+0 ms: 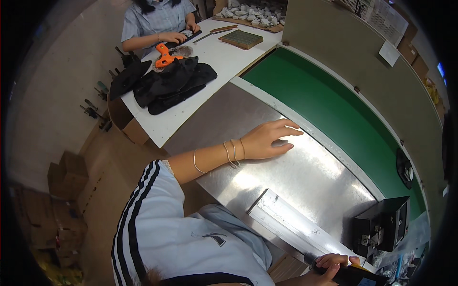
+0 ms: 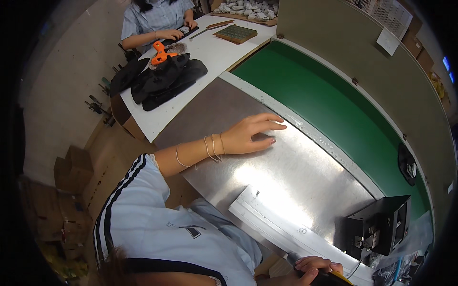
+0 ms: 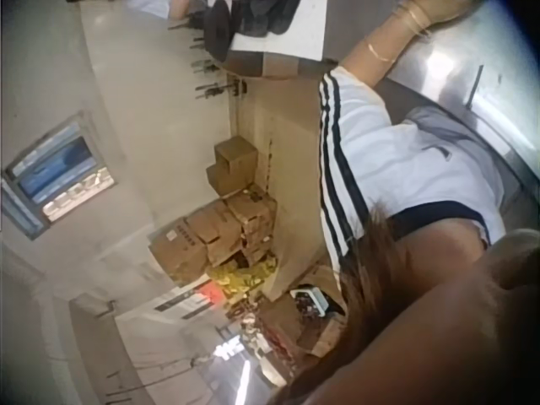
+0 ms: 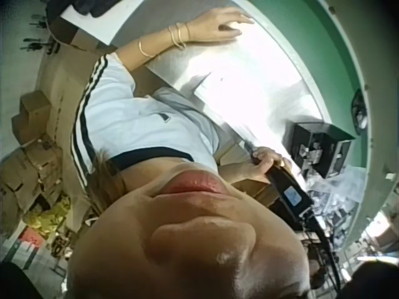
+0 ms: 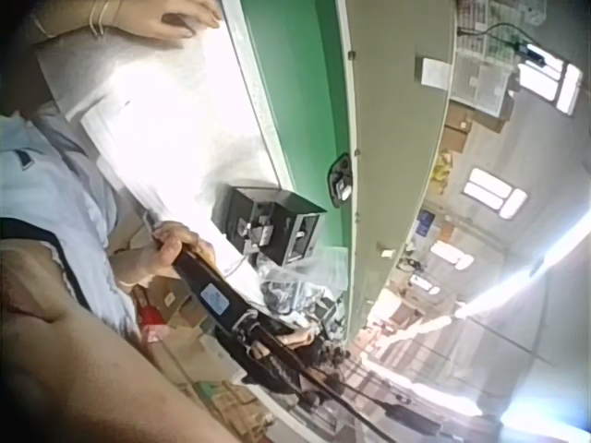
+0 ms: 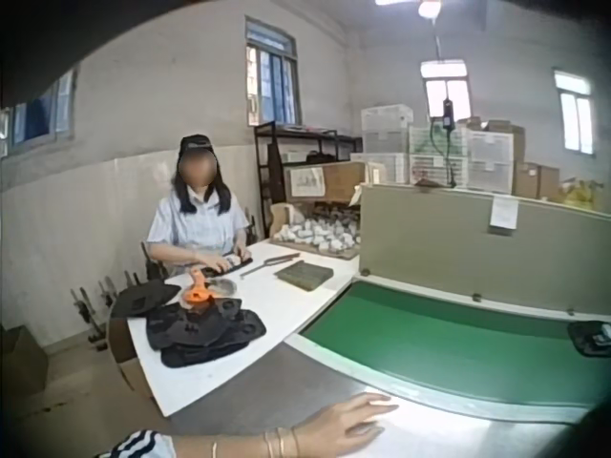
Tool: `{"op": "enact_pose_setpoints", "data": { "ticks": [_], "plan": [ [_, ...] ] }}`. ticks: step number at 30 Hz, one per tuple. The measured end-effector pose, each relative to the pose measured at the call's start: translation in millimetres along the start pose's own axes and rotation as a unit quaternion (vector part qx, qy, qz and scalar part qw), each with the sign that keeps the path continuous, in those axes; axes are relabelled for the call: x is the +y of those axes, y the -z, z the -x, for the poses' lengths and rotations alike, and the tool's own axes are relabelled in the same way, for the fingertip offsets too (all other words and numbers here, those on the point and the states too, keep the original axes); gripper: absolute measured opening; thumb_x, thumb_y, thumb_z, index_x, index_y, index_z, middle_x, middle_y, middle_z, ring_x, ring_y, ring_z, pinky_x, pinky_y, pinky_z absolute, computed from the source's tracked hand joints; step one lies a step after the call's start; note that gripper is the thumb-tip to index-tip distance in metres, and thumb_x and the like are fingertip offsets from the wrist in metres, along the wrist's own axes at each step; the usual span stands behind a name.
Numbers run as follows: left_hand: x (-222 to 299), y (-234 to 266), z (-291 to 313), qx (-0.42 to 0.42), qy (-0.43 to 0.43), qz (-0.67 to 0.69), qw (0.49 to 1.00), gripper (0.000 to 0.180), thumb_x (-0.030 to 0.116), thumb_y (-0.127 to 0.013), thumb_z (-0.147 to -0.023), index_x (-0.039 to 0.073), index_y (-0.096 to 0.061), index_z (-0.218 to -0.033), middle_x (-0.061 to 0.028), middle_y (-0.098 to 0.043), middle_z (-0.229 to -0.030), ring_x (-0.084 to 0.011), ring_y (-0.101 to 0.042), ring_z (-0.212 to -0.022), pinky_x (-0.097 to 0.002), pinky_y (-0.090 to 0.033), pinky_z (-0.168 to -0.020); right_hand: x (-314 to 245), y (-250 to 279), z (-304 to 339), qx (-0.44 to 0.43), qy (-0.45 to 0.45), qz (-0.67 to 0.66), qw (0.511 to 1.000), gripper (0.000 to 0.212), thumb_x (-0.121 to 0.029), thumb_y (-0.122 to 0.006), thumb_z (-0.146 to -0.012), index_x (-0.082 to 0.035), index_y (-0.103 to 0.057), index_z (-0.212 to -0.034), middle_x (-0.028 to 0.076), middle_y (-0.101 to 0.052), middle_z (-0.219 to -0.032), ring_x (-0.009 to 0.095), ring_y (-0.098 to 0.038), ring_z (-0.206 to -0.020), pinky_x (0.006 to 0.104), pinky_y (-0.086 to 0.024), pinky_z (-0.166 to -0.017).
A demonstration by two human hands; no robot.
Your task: Assembling electronic components using an electric screwdriver on a factory line.
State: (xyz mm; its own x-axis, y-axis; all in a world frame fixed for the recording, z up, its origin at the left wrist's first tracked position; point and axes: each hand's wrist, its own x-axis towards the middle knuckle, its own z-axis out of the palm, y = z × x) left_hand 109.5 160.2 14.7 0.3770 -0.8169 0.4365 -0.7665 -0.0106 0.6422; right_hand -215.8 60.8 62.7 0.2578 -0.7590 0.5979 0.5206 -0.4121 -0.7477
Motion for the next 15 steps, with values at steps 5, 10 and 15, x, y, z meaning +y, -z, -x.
{"op": "enact_pose_setpoints", "data": {
  "ticks": [5, 10, 15],
  "plan": [
    [-1, 14, -7, 0.038, 0.026, 0.007, 0.999, 0.036, 0.017, -0.063, -0.090, 0.011, -0.062, -0.125, -0.0107, -0.056, -0.131, -0.0253, -0.059, -0.114, -0.0373, -0.049, -0.096, 0, 0, 0, -0.002, -0.001, 0.001, 1.000, 0.042, -0.010, -0.070, -0.088, 0.002, -0.044, -0.119, 0.009, -0.051, -0.059, 0.016, -0.045, -0.042, 0.0270, -0.041, -0.040],
    [-28, 65, -7, 0.164, 0.056, 0.011, 0.985, 0.032, 0.011, -0.063, -0.090, 0.007, -0.063, -0.122, -0.0081, -0.060, -0.125, -0.0142, -0.059, -0.108, -0.0289, -0.050, -0.092, 3, 9, -1, -0.018, 0.004, 0.014, 1.000, 0.044, -0.011, -0.070, -0.088, 0.002, -0.044, -0.121, 0.010, -0.052, -0.059, 0.017, -0.045, -0.042, 0.0273, -0.042, -0.041],
    [-83, 149, 5, 0.268, 0.088, -0.153, 0.947, 0.032, 0.018, -0.068, -0.085, 0.009, -0.064, -0.116, -0.0081, -0.064, -0.115, -0.0222, -0.062, -0.100, -0.0337, -0.049, -0.088, 16, 28, 12, 0.039, -0.050, 0.069, 0.996, 0.039, -0.009, -0.064, -0.087, -0.001, -0.042, -0.119, 0.002, -0.042, -0.060, 0.008, -0.039, -0.043, 0.0190, -0.036, -0.041]
  ]
}}
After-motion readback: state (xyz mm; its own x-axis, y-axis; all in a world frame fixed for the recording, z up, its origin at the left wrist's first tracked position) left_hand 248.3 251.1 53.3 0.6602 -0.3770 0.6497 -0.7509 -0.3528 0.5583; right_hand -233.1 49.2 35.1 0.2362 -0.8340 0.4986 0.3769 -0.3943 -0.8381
